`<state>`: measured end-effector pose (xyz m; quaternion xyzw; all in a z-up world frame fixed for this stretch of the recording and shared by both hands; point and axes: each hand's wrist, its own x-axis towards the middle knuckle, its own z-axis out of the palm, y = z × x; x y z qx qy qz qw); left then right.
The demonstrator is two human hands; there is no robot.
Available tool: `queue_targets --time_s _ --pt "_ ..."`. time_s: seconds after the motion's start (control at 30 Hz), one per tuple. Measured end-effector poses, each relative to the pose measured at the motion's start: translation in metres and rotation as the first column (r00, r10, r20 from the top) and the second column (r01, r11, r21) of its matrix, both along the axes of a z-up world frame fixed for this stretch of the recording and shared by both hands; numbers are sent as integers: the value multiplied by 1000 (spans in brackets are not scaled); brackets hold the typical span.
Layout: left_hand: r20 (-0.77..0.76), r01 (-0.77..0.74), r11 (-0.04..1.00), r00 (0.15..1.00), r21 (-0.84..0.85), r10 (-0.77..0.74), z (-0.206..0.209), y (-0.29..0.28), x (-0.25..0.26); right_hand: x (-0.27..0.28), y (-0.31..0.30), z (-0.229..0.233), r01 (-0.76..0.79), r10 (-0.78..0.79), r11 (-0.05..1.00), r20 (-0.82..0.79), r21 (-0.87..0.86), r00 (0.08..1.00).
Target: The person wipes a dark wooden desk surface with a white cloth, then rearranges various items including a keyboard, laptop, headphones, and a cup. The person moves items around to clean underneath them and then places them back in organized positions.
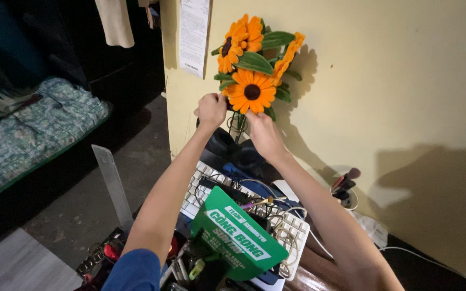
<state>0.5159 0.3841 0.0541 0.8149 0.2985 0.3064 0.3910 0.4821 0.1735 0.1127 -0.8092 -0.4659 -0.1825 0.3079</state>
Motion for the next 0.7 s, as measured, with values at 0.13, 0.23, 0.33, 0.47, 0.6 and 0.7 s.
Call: queue_targets --time_s 0.13,0.23,0.33,0.47,0.6,0.7 --pt "-14 23 999 1000 -28 -23 -12 5 10 1 3 -10 99 -99 992 7 -72 995" --pt "111 98 995 989 27 -101 -13 13 4 5 5 -18 224 -218 959 52 -176 974" --pt "239 245 970 941 2 -238 -10 13 -17 14 2 -40 309 -308 945 29 -112 951" --pt "243 338 940 908 53 -341 -2 13 -43 39 -18 -90 170 -166 985 -177 5 970" --pt "452 344 931 816 123 -361 -22 16 -58 70 -27 -127 273 -330 943 -456 -188 826" --pt "480 300 953 843 -46 -242 -64 13 -65 79 -30 -135 136 -181 982 -443 -132 878"
